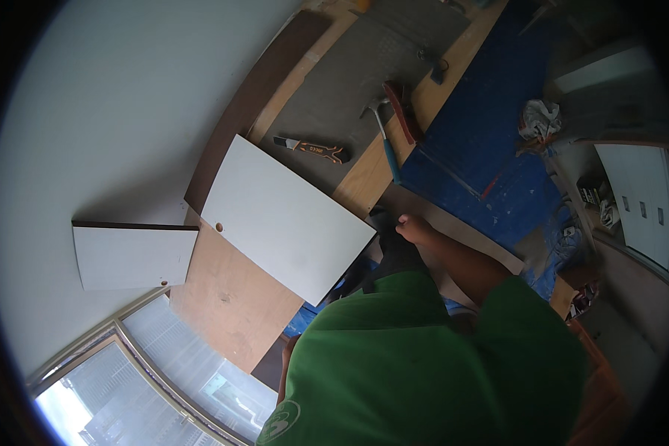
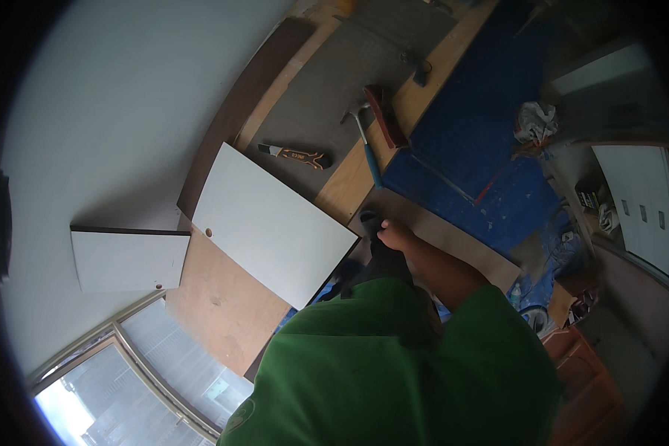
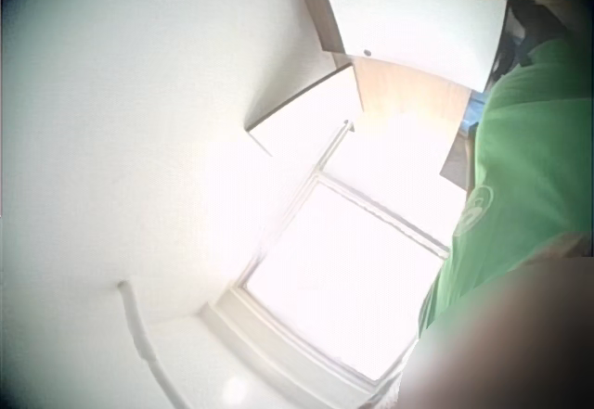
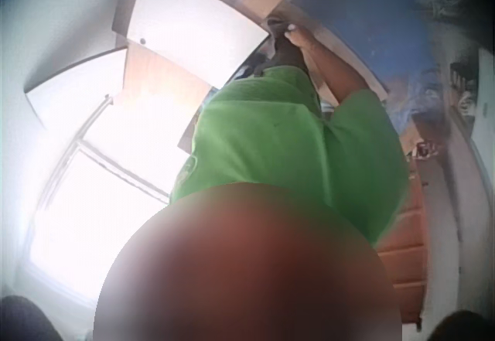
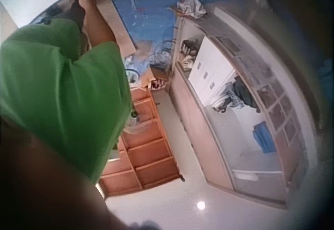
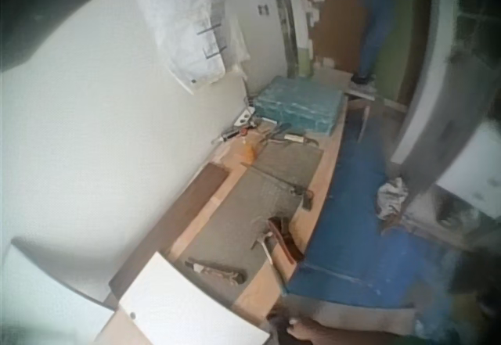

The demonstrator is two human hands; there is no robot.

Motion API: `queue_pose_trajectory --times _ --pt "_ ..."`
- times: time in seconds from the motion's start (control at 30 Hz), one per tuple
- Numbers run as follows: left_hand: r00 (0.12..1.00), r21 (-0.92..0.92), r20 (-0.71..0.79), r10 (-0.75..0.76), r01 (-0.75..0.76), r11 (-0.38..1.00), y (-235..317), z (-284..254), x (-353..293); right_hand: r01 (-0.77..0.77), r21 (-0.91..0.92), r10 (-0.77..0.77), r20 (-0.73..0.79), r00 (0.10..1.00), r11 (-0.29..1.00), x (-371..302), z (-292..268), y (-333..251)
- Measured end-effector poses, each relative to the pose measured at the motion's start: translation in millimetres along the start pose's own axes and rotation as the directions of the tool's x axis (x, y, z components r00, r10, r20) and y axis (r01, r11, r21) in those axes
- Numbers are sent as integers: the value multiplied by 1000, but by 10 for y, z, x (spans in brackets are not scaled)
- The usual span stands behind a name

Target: The person marks a white panel with a pencil, then uses a chisel and hammer to remove a strip from a wooden board. They apply glue to the board's edge and attach a dark trim piece, pressing it into place. The person handles multiple wood pieces and tools on a workbench.

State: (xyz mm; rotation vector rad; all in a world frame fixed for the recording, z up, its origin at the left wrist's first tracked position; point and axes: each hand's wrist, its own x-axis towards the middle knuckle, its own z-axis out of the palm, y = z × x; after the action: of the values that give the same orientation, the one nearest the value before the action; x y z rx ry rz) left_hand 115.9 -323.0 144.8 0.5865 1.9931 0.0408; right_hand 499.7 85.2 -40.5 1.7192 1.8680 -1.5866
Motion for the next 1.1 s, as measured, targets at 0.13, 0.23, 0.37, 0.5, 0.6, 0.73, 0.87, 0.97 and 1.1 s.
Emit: queue_pose_trajectory --times 0.13,0.23,0.37,0.5,0.6,0.73,0.87,0.97,1.1 --pt "1000 -5 -24 11 -11 1000 41 50 132 -40 -116 41 7 999 992 122 -295 277" --pt "999 -19 -32 3 -4 1000 112 100 242 -115 -122 111 -40 993 986 146 -439 487" --pt "999 -37 -45 -8 7 999 304 152 472 -196 -155 181 -107 978 968 150 -575 673" --pt "999 -55 -52 -13 11 998 485 158 661 -217 -160 200 -114 973 963 141 -765 664" --pt "998 -63 -54 -9 5 998 582 170 760 -279 -158 293 76 953 947 177 -891 587" --pt "999 -75 -53 -5 1 997 641 171 828 -183 -152 179 -37 983 971 267 -823 514" --pt "999 -84 -48 9 -13 996 647 138 885 -124 -125 103 -163 981 984 285 -677 492" --pt "999 -87 -40 20 -23 996 611 110 930 -185 -69 179 -93 980 980 186 -667 446" --pt "999 -101 -27 42 -44 994 488 81 992 -278 17 279 -82 957 960 -83 -658 377"
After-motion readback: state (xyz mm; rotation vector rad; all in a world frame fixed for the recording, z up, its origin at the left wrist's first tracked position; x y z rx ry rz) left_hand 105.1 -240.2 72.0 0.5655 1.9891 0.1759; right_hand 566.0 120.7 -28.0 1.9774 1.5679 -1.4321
